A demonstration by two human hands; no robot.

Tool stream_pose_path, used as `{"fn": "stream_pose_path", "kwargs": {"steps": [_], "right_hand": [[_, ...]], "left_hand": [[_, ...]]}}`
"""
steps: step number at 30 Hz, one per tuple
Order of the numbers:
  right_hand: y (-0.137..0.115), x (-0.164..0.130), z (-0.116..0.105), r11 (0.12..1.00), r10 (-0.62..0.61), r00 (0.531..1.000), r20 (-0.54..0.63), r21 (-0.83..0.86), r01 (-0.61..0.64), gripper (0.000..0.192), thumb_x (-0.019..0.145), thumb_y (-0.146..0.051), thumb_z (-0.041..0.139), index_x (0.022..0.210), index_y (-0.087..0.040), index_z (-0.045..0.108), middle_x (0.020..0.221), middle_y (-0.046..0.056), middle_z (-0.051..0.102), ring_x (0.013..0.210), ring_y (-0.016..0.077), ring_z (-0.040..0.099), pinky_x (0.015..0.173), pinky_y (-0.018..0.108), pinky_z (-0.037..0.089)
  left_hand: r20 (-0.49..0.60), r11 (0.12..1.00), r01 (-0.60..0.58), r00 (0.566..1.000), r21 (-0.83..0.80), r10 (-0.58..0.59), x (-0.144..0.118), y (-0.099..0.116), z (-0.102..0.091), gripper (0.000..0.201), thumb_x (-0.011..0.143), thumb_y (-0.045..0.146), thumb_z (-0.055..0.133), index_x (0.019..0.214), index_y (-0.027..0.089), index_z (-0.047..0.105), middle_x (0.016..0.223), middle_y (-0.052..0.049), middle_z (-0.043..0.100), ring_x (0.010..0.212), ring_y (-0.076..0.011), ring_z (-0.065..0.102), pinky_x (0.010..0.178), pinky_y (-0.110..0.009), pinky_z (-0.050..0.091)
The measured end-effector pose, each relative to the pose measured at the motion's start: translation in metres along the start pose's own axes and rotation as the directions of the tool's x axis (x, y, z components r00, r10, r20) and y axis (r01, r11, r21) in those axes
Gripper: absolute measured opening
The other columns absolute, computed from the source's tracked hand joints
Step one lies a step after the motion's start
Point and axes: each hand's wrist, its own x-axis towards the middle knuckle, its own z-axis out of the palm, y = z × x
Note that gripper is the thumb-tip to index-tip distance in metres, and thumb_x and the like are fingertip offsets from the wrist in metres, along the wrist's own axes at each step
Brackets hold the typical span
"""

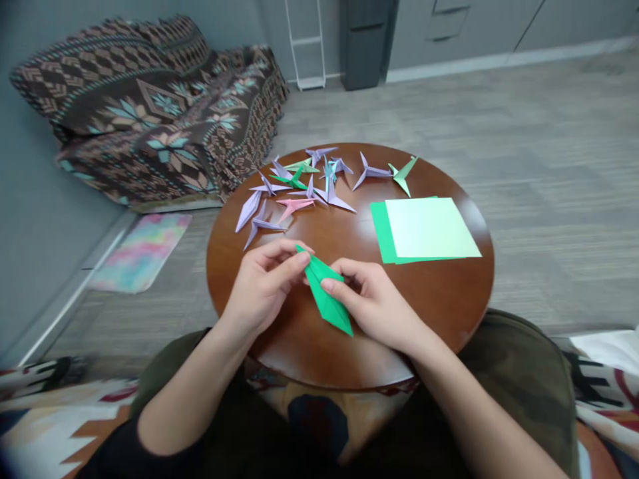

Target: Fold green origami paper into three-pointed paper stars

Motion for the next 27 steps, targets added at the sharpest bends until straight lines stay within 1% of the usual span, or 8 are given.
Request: {"fn": "stream_pose_path", "kwargs": {"steps": [5,10,13,16,19,22,24,27], "right_hand": [[0.0,-0.001,-0.001,1.0,0.008,1.0,0.018,-0.006,-0.008,0.038,0.092,-0.056,0.075,0.084,-0.02,0.071,0.072,-0.001,0.06,0.065,0.0149,0.05,0.058,0.026,0.041],[0.0,-0.002,0.002,0.992,-0.041,0.997,0.07,-0.113,0.049,0.036,0.103,-0.05,0.061,0.087,-0.019,0.068,0.075,-0.001,0.058,0.069,0.0152,0.05,0.063,0.028,0.04],[0.0,-0.002,0.002,0.989,-0.04,0.994,0.105,-0.135,0.054,0.037,0.105,-0.047,0.057,0.081,-0.019,0.062,0.074,-0.001,0.053,0.068,0.0148,0.047,0.064,0.029,0.039],[0.001,-0.003,-0.002,0.995,-0.027,0.992,0.123,-0.091,0.039,0.037,0.105,-0.046,0.057,0.078,-0.02,0.058,0.075,-0.001,0.052,0.069,0.0149,0.047,0.064,0.028,0.039],[0.0,-0.003,-0.007,0.997,-0.036,0.992,0.124,-0.063,0.044,0.034,0.104,-0.045,0.059,0.082,-0.019,0.061,0.076,-0.001,0.053,0.071,0.0152,0.048,0.065,0.028,0.04],[-0.002,-0.003,-0.008,0.991,-0.051,0.99,0.129,-0.113,0.066,0.034,0.104,-0.043,0.059,0.082,-0.018,0.063,0.074,-0.002,0.053,0.07,0.0145,0.048,0.064,0.028,0.039],[-0.003,-0.003,-0.006,0.981,-0.075,0.993,0.095,-0.172,0.09,0.032,0.103,-0.041,0.06,0.082,-0.018,0.063,0.073,-0.002,0.055,0.069,0.0146,0.049,0.064,0.028,0.039],[-0.002,-0.003,-0.003,0.966,-0.112,0.993,0.032,-0.231,0.116,0.024,0.1,-0.036,0.065,0.086,-0.017,0.065,0.076,0.0,0.06,0.07,0.0155,0.054,0.065,0.029,0.041]], "left_hand": [[-0.014,1.0,-0.01,1.0,-0.007,0.01,0.001,-0.001,-0.004,0.024,0.074,0.034,0.093,0.081,0.017,0.077,0.076,-0.001,0.075,0.065,-0.0114,0.067,0.064,-0.023,0.059],[-0.043,1.0,-0.021,0.999,0.008,0.021,0.0,-0.001,-0.001,0.029,0.072,0.034,0.093,0.07,0.016,0.07,0.072,0.0,0.072,0.061,-0.0096,0.062,0.061,-0.022,0.056],[-0.049,1.0,-0.026,0.998,0.005,0.026,-0.001,0.0,0.001,0.032,0.073,0.033,0.093,0.066,0.016,0.067,0.07,0.001,0.07,0.059,-0.0086,0.06,0.061,-0.022,0.054],[-0.015,0.999,-0.014,1.0,-0.036,0.014,0.0,0.0,0.001,0.026,0.074,0.032,0.092,0.074,0.016,0.071,0.074,0.001,0.071,0.064,-0.0092,0.062,0.062,-0.021,0.055],[0.039,0.999,-0.01,0.999,-0.05,0.012,0.002,0.001,-0.003,0.023,0.076,0.032,0.092,0.085,0.017,0.077,0.079,0.0,0.073,0.069,-0.0107,0.066,0.064,-0.02,0.056],[0.071,0.999,-0.018,0.997,-0.037,0.02,0.005,0.0,-0.007,0.023,0.076,0.032,0.093,0.082,0.016,0.077,0.078,0.0,0.073,0.069,-0.0106,0.066,0.065,-0.02,0.056],[0.097,1.0,-0.025,0.995,-0.018,0.027,0.006,-0.001,-0.009,0.021,0.078,0.03,0.092,0.082,0.016,0.077,0.077,0.0,0.073,0.069,-0.0103,0.066,0.067,-0.02,0.056],[0.137,0.999,-0.036,0.99,0.021,0.033,0.005,-0.004,-0.009,0.018,0.08,0.029,0.09,0.085,0.015,0.079,0.079,-0.001,0.075,0.07,-0.0107,0.067,0.069,-0.02,0.056]]}}
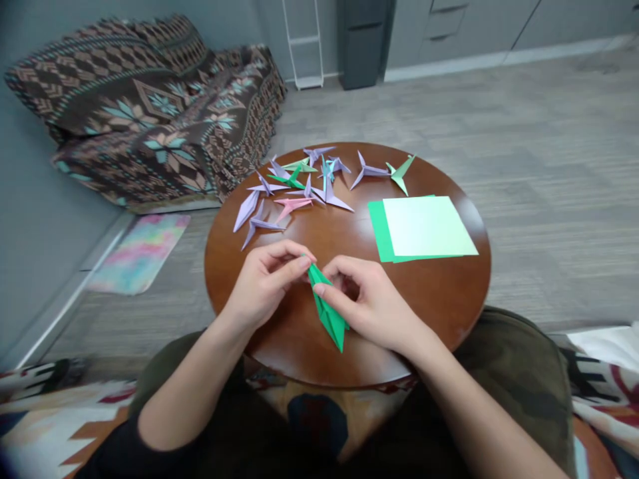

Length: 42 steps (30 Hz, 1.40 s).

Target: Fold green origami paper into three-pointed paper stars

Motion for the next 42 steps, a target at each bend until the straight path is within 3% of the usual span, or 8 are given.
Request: {"fn": "stream_pose_path", "kwargs": {"steps": [8,13,22,30,34,39,42], "right_hand": [[0.001,-0.001,-0.002,0.999,-0.026,1.0,0.003,0.02,0.026,0.029,0.102,-0.035,0.063,0.079,-0.018,0.064,0.072,-0.002,0.058,0.067,0.0134,0.053,0.063,0.027,0.04],[0.0,0.001,-0.003,0.996,0.001,1.0,-0.007,0.085,0.0,0.031,0.101,-0.04,0.064,0.078,-0.018,0.063,0.069,-0.002,0.056,0.064,0.013,0.05,0.058,0.026,0.039],[0.001,0.001,-0.002,1.0,-0.023,0.999,-0.028,0.013,0.024,0.026,0.101,-0.032,0.062,0.079,-0.019,0.063,0.07,-0.002,0.057,0.065,0.0133,0.051,0.061,0.027,0.039],[0.003,0.001,-0.001,1.0,0.005,0.998,0.063,0.02,-0.006,0.03,0.101,-0.034,0.061,0.076,-0.019,0.061,0.069,-0.003,0.055,0.065,0.0136,0.05,0.062,0.028,0.039],[0.005,0.002,-0.001,0.995,0.012,1.0,0.012,0.096,-0.013,0.03,0.102,-0.038,0.062,0.08,-0.018,0.064,0.071,-0.002,0.058,0.066,0.0139,0.052,0.064,0.028,0.04],[0.005,0.003,0.0,0.999,-0.017,1.0,-0.01,0.05,0.017,0.03,0.103,-0.04,0.062,0.084,-0.018,0.07,0.076,0.0,0.067,0.072,0.016,0.058,0.069,0.029,0.044],[0.006,0.003,0.002,0.998,-0.04,0.994,-0.103,0.05,0.045,0.024,0.104,-0.036,0.062,0.09,-0.019,0.071,0.081,0.002,0.07,0.074,0.0169,0.061,0.07,0.03,0.046]], "left_hand": [[0.001,0.995,-0.029,1.0,0.095,0.029,-0.002,0.002,0.003,0.021,0.08,0.031,0.089,0.079,0.015,0.076,0.079,-0.003,0.075,0.074,-0.0133,0.068,0.072,-0.022,0.057],[0.023,0.994,-0.026,0.999,0.105,0.024,-0.002,0.006,0.005,0.023,0.074,0.025,0.093,0.086,0.015,0.077,0.083,-0.002,0.075,0.076,-0.0132,0.068,0.076,-0.023,0.057],[-0.013,0.996,-0.016,1.0,0.091,0.017,-0.002,0.003,0.003,0.021,0.075,0.027,0.092,0.08,0.014,0.076,0.077,-0.002,0.074,0.068,-0.0122,0.066,0.07,-0.023,0.057],[-0.074,0.997,-0.055,0.995,0.049,0.059,0.001,0.003,-0.003,0.024,0.085,0.033,0.085,0.075,0.016,0.072,0.072,0.0,0.069,0.065,-0.0113,0.065,0.064,-0.022,0.056],[-0.021,0.995,0.001,1.0,0.098,0.001,-0.001,0.007,0.002,0.026,0.082,0.038,0.087,0.086,0.015,0.075,0.078,-0.002,0.071,0.068,-0.0134,0.066,0.065,-0.024,0.057],[-0.027,0.977,0.046,0.999,0.207,-0.041,-0.003,0.008,0.009,0.025,0.075,0.031,0.091,0.076,0.014,0.073,0.068,0.001,0.069,0.063,-0.012,0.064,0.065,-0.023,0.055],[-0.038,0.97,0.045,0.999,0.237,-0.037,-0.004,0.008,0.011,0.024,0.074,0.031,0.09,0.074,0.015,0.072,0.068,0.0,0.069,0.062,-0.0124,0.063,0.064,-0.023,0.054]]}}
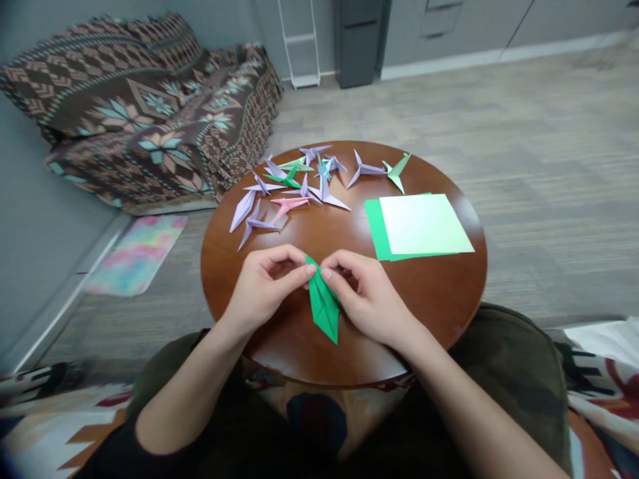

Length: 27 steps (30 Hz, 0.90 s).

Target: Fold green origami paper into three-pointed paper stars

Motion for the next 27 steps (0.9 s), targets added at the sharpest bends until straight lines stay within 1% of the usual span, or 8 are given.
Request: {"fn": "stream_pose_path", "kwargs": {"steps": [2,4,9,14,17,20,23,27], "right_hand": [[0.001,0.0,0.0,0.999,-0.026,0.997,-0.073,0.02,0.028,0.017,0.103,-0.033,0.064,0.093,-0.02,0.07,0.085,0.002,0.07,0.076,0.0171,0.062,0.071,0.029,0.048],[0.001,-0.001,-0.001,0.998,-0.055,0.994,-0.089,0.008,0.056,0.016,0.102,-0.033,0.067,0.093,-0.021,0.069,0.086,0.002,0.069,0.078,0.0173,0.063,0.072,0.029,0.048],[-0.003,-0.001,-0.008,0.988,-0.14,0.99,-0.022,-0.072,0.138,0.016,0.099,-0.032,0.072,0.089,-0.021,0.067,0.085,0.002,0.067,0.079,0.0178,0.061,0.074,0.031,0.048],[-0.006,0.0,-0.014,0.977,-0.183,0.982,0.04,-0.107,0.186,0.015,0.097,-0.027,0.076,0.087,-0.022,0.066,0.086,0.001,0.067,0.079,0.0174,0.061,0.075,0.031,0.047],[-0.006,-0.001,-0.015,0.981,-0.174,0.984,0.022,-0.078,0.176,0.015,0.097,-0.029,0.075,0.088,-0.022,0.066,0.085,0.001,0.066,0.078,0.017,0.06,0.073,0.03,0.046],[-0.006,-0.001,-0.014,0.996,-0.089,0.996,0.001,0.006,0.089,0.019,0.098,-0.036,0.074,0.088,-0.022,0.067,0.083,0.002,0.065,0.077,0.0172,0.059,0.069,0.03,0.046],[-0.006,-0.001,-0.013,0.995,0.019,1.0,-0.003,0.103,-0.019,0.026,0.094,-0.044,0.078,0.085,-0.022,0.067,0.079,0.002,0.063,0.073,0.0172,0.057,0.062,0.029,0.045],[-0.006,0.0,-0.012,0.979,0.07,0.998,0.001,0.194,-0.069,0.033,0.089,-0.05,0.081,0.081,-0.022,0.067,0.076,0.002,0.063,0.07,0.0165,0.055,0.059,0.028,0.043]], "left_hand": [[-0.002,0.999,0.01,1.0,0.041,-0.01,-0.002,0.0,0.001,0.023,0.074,0.03,0.089,0.074,0.015,0.072,0.069,-0.001,0.07,0.062,-0.0127,0.063,0.062,-0.023,0.053],[-0.005,0.995,0.009,1.0,0.104,-0.008,-0.005,0.0,0.003,0.021,0.075,0.028,0.088,0.073,0.015,0.071,0.069,-0.001,0.069,0.061,-0.0125,0.062,0.06,-0.023,0.051],[0.013,0.959,-0.077,0.997,0.273,0.077,-0.011,0.003,0.007,0.01,0.076,0.018,0.079,0.071,0.015,0.071,0.067,0.0,0.067,0.06,-0.011,0.059,0.057,-0.02,0.049],[0.059,0.934,-0.137,0.991,0.329,0.124,-0.013,0.005,0.009,0.007,0.078,0.016,0.074,0.072,0.015,0.072,0.069,-0.001,0.066,0.062,-0.011,0.059,0.058,-0.02,0.049],[0.078,0.946,-0.115,0.992,0.302,0.095,-0.013,0.005,0.011,0.005,0.079,0.018,0.075,0.079,0.014,0.074,0.073,-0.002,0.068,0.065,-0.0123,0.061,0.06,-0.022,0.05],[0.111,0.976,-0.014,0.994,0.216,-0.011,-0.013,0.004,0.013,0.01,0.079,0.023,0.078,0.079,0.014,0.072,0.07,-0.001,0.065,0.061,-0.0119,0.058,0.057,-0.022,0.047],[0.135,0.989,0.099,0.984,0.113,-0.114,-0.013,0.003,0.015,0.019,0.078,0.029,0.083,0.077,0.015,0.07,0.065,0.001,0.061,0.058,-0.0108,0.052,0.055,-0.023,0.042],[0.179,0.988,0.155,0.971,0.019,-0.156,-0.013,0.002,0.014,0.028,0.075,0.036,0.088,0.075,0.015,0.068,0.064,0.001,0.06,0.058,-0.0109,0.052,0.057,-0.024,0.041]]}}
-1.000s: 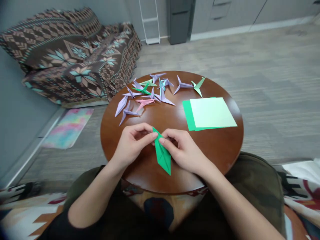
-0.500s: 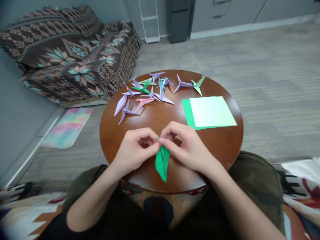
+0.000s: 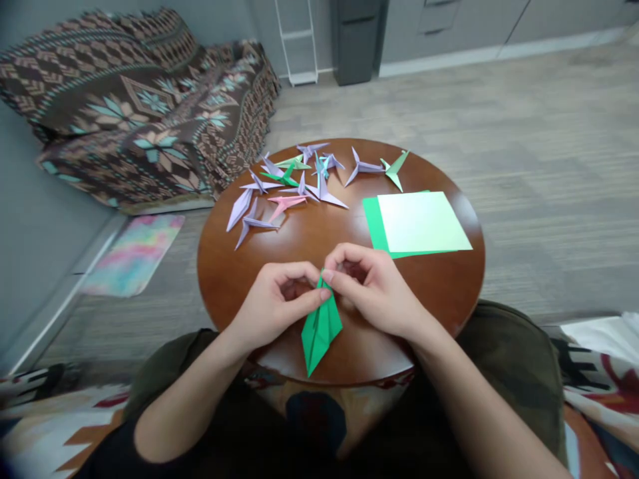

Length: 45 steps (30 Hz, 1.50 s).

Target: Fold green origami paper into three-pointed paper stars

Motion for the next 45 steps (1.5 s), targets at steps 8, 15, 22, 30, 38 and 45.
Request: {"fn": "stream_pose_path", "kwargs": {"steps": [8,15,22,30,38,45], "right_hand": [[0.003,0.003,0.002,0.996,0.052,0.999,0.007,0.071,-0.052,0.031,0.086,-0.045,0.081,0.076,-0.021,0.066,0.072,0.0,0.061,0.067,0.0152,0.052,0.059,0.027,0.043],[0.004,0.003,0.006,0.995,0.073,0.995,-0.065,0.071,-0.068,0.032,0.086,-0.046,0.081,0.074,-0.02,0.067,0.071,0.001,0.062,0.066,0.0149,0.051,0.058,0.026,0.042],[-0.001,0.0,0.002,0.996,0.003,1.0,-0.009,-0.09,-0.003,0.034,0.088,-0.051,0.082,0.08,-0.02,0.069,0.075,0.002,0.064,0.069,0.0165,0.056,0.057,0.027,0.043],[0.003,-0.002,-0.001,0.961,-0.137,0.989,0.06,-0.236,0.148,0.018,0.098,-0.032,0.072,0.087,-0.021,0.063,0.082,0.001,0.061,0.071,0.0151,0.055,0.062,0.027,0.043],[0.006,0.001,-0.004,0.98,-0.17,0.981,-0.091,-0.124,0.158,0.02,0.102,-0.035,0.067,0.089,-0.022,0.064,0.083,0.001,0.062,0.076,0.0161,0.057,0.069,0.028,0.047],[0.005,0.002,-0.002,0.972,-0.159,0.986,-0.044,-0.184,0.148,0.027,0.096,-0.034,0.075,0.076,-0.02,0.063,0.074,-0.001,0.059,0.069,0.0144,0.052,0.064,0.028,0.041]], "left_hand": [[-0.008,0.999,0.0,1.0,-0.041,0.0,-0.001,0.0,0.002,0.031,0.073,0.038,0.091,0.073,0.016,0.068,0.063,0.001,0.06,0.056,-0.0105,0.052,0.054,-0.024,0.04],[-0.075,1.0,0.005,0.997,-0.026,-0.007,0.0,-0.001,0.001,0.03,0.071,0.033,0.092,0.071,0.015,0.068,0.064,0.0,0.063,0.056,-0.0106,0.055,0.054,-0.023,0.041],[-0.149,0.999,-0.042,0.988,0.028,0.046,0.002,-0.002,0.0,0.028,0.073,0.033,0.09,0.069,0.015,0.069,0.064,0.0,0.065,0.058,-0.0118,0.057,0.056,-0.024,0.044],[-0.16,0.998,-0.045,0.986,0.035,0.05,0.002,-0.004,0.0,0.026,0.072,0.03,0.091,0.069,0.014,0.07,0.064,0.0,0.065,0.058,-0.0114,0.058,0.055,-0.023,0.043],[-0.036,1.0,-0.006,0.999,-0.016,0.005,0.002,-0.001,-0.003,0.021,0.073,0.029,0.092,0.081,0.015,0.079,0.073,-0.001,0.074,0.063,-0.0131,0.064,0.061,-0.023,0.051],[-0.11,0.996,-0.062,0.992,0.065,0.069,0.004,-0.003,-0.004,0.021,0.076,0.029,0.09,0.081,0.014,0.077,0.073,-0.002,0.075,0.066,-0.0136,0.067,0.065,-0.023,0.054]]}}
